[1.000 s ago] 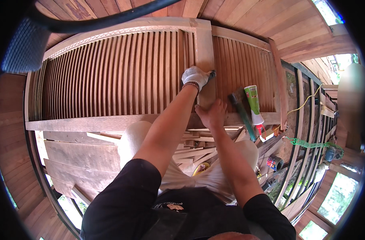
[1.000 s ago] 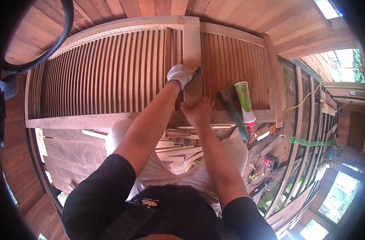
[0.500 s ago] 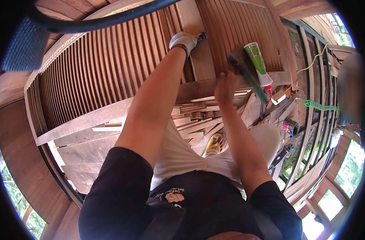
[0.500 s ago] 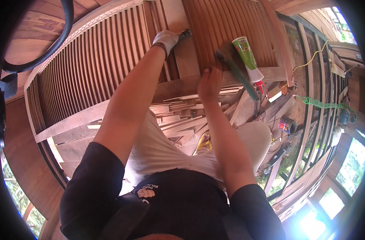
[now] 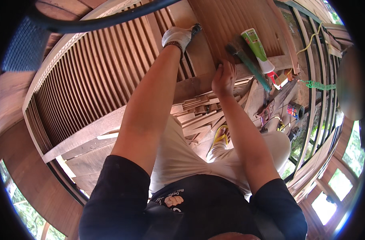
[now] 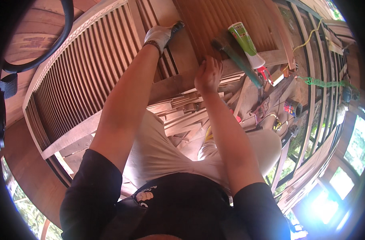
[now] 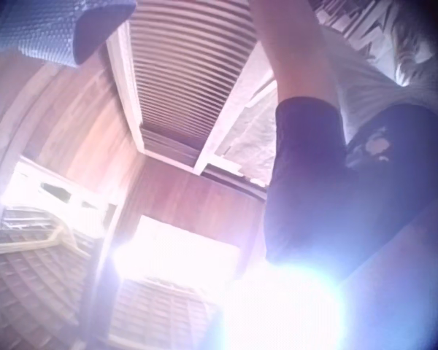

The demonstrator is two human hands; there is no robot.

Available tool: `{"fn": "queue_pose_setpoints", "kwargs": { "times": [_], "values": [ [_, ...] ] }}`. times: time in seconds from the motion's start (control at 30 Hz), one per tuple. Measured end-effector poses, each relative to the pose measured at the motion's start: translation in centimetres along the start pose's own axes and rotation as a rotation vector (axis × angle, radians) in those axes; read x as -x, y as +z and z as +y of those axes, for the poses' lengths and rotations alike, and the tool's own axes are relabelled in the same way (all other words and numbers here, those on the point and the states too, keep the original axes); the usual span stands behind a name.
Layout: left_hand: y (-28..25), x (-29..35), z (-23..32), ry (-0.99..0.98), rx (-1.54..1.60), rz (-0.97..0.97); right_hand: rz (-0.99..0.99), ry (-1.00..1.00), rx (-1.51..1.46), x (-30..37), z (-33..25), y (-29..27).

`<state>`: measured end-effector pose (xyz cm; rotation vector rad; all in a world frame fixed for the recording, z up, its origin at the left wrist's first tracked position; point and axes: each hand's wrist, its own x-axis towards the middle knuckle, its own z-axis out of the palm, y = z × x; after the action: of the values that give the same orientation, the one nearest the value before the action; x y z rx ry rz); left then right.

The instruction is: The person applies glue to a wooden slat and fits it into a curved wooden structure. They use a hammer to tap the slat into place and a hand saw to trim a piece of wood. The person continues to fit and secure additional slats into the structure.

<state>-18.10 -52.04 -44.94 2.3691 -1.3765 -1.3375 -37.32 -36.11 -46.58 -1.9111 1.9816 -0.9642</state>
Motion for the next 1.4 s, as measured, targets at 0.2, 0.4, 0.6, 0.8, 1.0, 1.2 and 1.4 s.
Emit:
{"fn": "queue_pose_setpoints", "kwargs": {
  "times": [0.2,0.4,0.6,0.8,1.0,1.2,1.4],
  "values": [
    [-0.5,0.8,0.2,0.016,0.005,0.081,0.207,0.234,-0.254,2.7,-1.8,-0.1],
    [-1.6,4.1,0.8,0.033,0.047,0.079,0.444,0.253,-0.276,6.5,-6.7,3.4],
    [-0.6,1.9,-0.1,0.038,-0.007,0.131,0.520,0.225,-0.386,6.7,-6.2,4.4],
    [-0.1,-0.3,-1.8,0.080,0.178,0.084,0.478,0.203,-0.385,6.9,-5.9,3.8],
    [-1.0,0.5,-1.6,0.138,0.223,0.088,0.520,0.205,-0.406,6.7,-4.3,1.9],
    [-0.2,1.7,-0.4,0.161,0.347,0.007,0.590,0.174,-0.188,3.4,1.6,-4.5],
    [-0.8,0.6,-1.1,0.049,0.499,-0.164,0.544,0.263,-0.277,2.8,0.9,-5.4]
  ]
}}
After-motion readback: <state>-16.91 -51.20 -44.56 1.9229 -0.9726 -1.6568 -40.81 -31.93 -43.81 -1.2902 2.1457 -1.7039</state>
